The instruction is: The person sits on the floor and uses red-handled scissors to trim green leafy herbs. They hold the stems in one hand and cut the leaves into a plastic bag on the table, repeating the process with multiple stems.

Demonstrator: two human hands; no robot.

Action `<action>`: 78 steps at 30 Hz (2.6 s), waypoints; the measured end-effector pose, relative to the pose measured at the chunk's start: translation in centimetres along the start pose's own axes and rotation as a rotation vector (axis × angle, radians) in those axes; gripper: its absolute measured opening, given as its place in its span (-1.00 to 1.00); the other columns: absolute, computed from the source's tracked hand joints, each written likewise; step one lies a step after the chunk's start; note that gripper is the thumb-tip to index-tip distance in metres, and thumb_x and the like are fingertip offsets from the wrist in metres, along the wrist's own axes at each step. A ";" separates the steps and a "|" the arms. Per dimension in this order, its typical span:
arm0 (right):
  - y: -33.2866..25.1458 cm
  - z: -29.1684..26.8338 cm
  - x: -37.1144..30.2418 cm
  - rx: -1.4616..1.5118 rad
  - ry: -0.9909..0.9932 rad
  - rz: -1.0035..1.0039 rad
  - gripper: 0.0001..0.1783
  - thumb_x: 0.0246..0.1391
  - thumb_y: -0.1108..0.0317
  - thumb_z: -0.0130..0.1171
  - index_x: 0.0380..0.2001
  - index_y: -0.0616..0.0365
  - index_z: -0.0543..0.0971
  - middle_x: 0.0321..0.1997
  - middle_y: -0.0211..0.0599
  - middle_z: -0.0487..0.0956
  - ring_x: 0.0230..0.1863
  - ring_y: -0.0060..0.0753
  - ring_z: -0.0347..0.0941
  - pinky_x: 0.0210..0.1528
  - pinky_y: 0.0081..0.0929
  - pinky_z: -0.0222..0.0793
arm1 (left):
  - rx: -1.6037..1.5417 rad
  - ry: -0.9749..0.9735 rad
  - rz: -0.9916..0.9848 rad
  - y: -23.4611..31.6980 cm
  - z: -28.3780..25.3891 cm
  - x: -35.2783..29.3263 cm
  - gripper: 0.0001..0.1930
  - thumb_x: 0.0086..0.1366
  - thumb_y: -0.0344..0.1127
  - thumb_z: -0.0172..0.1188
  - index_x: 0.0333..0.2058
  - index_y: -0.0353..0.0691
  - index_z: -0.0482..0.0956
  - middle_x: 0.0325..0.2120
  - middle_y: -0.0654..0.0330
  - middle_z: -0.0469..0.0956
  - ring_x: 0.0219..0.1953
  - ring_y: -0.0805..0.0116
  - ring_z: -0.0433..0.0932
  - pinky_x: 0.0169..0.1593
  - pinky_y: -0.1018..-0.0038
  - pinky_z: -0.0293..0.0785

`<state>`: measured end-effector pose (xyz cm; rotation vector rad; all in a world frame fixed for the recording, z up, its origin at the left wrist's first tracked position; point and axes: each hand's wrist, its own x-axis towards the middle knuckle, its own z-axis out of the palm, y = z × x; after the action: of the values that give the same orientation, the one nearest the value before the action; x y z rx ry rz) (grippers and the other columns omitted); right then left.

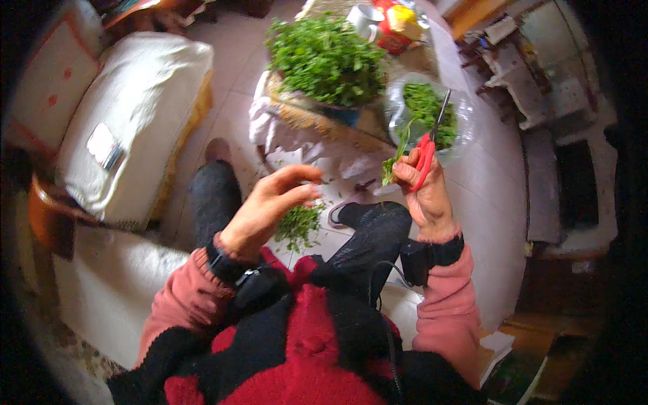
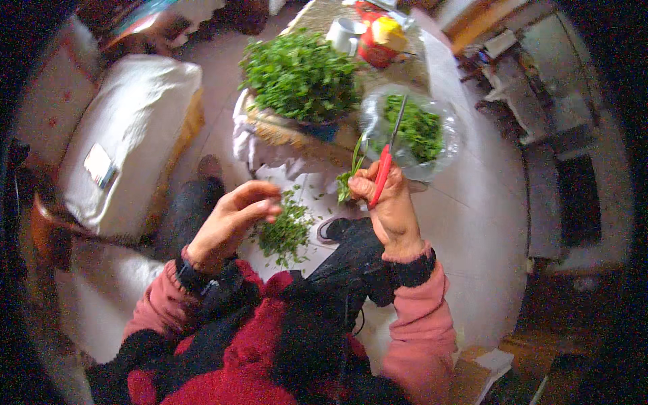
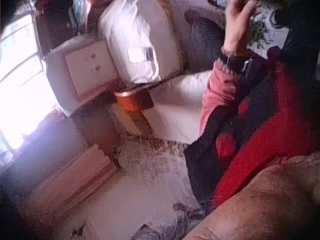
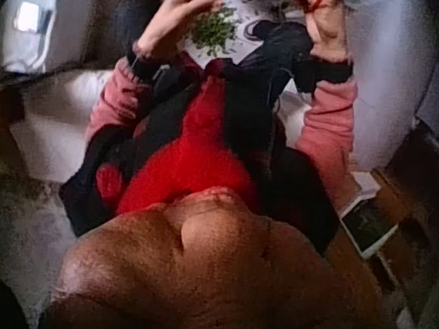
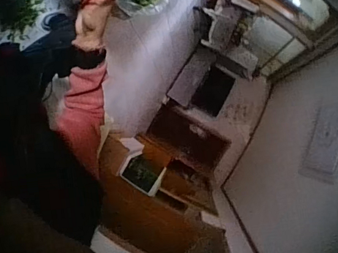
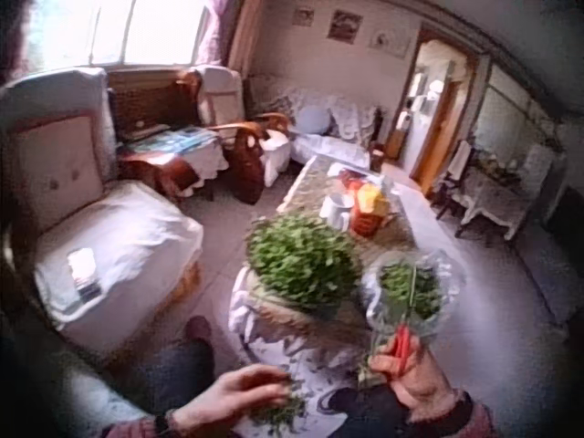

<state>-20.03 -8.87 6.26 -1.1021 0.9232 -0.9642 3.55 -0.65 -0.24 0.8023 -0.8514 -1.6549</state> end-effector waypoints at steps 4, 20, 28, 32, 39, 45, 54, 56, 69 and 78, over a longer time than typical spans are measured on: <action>2.2 3.8 -1.8 -0.090 -0.003 0.009 -0.71 -0.19 0.62 0.25 -0.43 0.07 0.38 -0.42 -0.43 0.46 -0.38 -0.59 0.38 -0.28 -0.61 0.33 | -0.022 -0.109 -0.078 0.3 2.8 -0.4 -0.71 0.23 -0.27 0.12 -0.14 -0.30 0.41 -0.26 0.24 0.50 -0.21 0.50 0.46 -0.15 0.58 0.37; 3.6 5.4 -2.5 0.142 0.014 0.126 -0.80 -0.10 0.58 0.20 -0.42 0.11 0.41 -0.45 -0.40 0.46 -0.41 -0.52 0.41 -0.32 -0.57 0.36 | -0.303 -0.090 -0.277 -0.4 0.4 -3.1 -0.72 0.30 -0.23 0.00 -0.21 -0.37 0.48 -0.42 0.19 0.58 -0.44 0.51 0.52 -0.26 0.59 0.44; 4.9 4.1 -2.0 -0.116 -0.004 0.196 -0.75 -0.16 0.54 0.29 -0.41 0.09 0.42 -0.43 -0.47 0.48 -0.43 -0.64 0.38 -0.35 -0.65 0.34 | -0.099 0.047 -0.275 -4.6 -3.3 -2.1 -0.65 0.29 -0.23 0.01 -0.09 -0.41 0.42 -0.28 0.14 0.55 -0.27 0.45 0.50 -0.14 0.57 0.39; 4.9 2.4 -1.3 -0.361 0.061 0.027 -0.77 -0.04 0.61 0.15 -0.27 0.17 0.43 -0.37 -0.55 0.46 -0.35 -0.70 0.37 -0.27 -0.72 0.36 | 0.319 0.259 -0.190 -6.7 -4.6 -2.0 -0.36 0.21 -0.25 0.13 0.18 -0.39 0.08 0.18 0.03 0.15 0.21 0.28 0.13 0.19 0.47 0.10; 0.3 -6.3 3.8 -0.544 0.506 -0.206 -0.88 0.00 0.57 0.06 -0.32 0.26 0.45 -0.38 -0.33 0.54 -0.34 -0.51 0.49 -0.28 -0.53 0.44 | 0.246 0.164 -0.166 -6.3 -4.9 -0.7 -0.54 0.21 -0.36 0.11 0.07 -0.34 0.28 0.02 0.11 0.35 0.08 0.34 0.29 0.12 0.49 0.18; 3.4 -9.4 8.9 -0.999 0.503 -0.135 -0.61 -0.32 0.29 0.43 -0.45 0.24 0.47 -0.52 -0.43 0.48 -0.50 -0.60 0.31 -0.42 -0.57 0.29 | 0.266 0.097 -0.272 -6.2 -3.6 -0.3 -0.64 0.24 -0.31 0.09 -0.02 -0.32 0.39 -0.13 0.24 0.46 -0.08 0.48 0.38 0.01 0.55 0.27; 6.9 -8.8 10.9 -1.200 0.678 -0.059 -0.62 -0.25 0.32 0.30 -0.25 0.11 0.52 -0.36 -0.16 0.58 -0.32 -0.17 0.51 -0.31 -0.31 0.37 | 0.202 0.181 -0.311 -6.1 -4.3 0.4 -0.70 0.23 -0.36 0.08 -0.07 -0.36 0.42 -0.24 0.26 0.48 -0.18 0.52 0.40 -0.08 0.60 0.30; 6.9 -9.2 10.9 -1.235 0.686 -0.093 -0.68 -0.25 0.37 0.26 -0.32 0.16 0.51 -0.41 -0.16 0.56 -0.38 -0.21 0.50 -0.34 -0.33 0.36 | 0.204 0.195 -0.336 -6.1 -4.4 0.4 -0.71 0.24 -0.37 0.07 -0.09 -0.35 0.42 -0.25 0.26 0.48 -0.21 0.52 0.40 -0.11 0.61 0.31; 4.3 -11.8 6.7 -0.186 0.783 -0.494 -0.70 -0.14 0.58 0.24 -0.31 0.17 0.39 -0.38 -0.46 0.47 -0.40 -0.62 0.39 -0.31 -0.65 0.35 | 0.154 0.167 -0.232 -5.8 -3.5 -0.3 -0.76 0.24 -0.37 0.07 -0.14 -0.34 0.45 -0.29 0.26 0.50 -0.25 0.51 0.45 -0.18 0.60 0.34; 2.5 -10.1 4.7 -0.119 0.758 -0.564 -0.78 -0.13 0.62 0.19 -0.45 0.13 0.37 -0.51 -0.44 0.41 -0.50 -0.51 0.38 -0.36 -0.54 0.36 | 0.150 0.138 -0.200 -5.2 -3.1 -1.0 -0.76 0.24 -0.36 0.07 -0.15 -0.34 0.46 -0.32 0.27 0.50 -0.27 0.52 0.45 -0.18 0.60 0.34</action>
<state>-27.67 -15.72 1.25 -1.1328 1.3103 -1.8896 3.79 0.88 -6.11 1.1233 -0.8260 -1.7004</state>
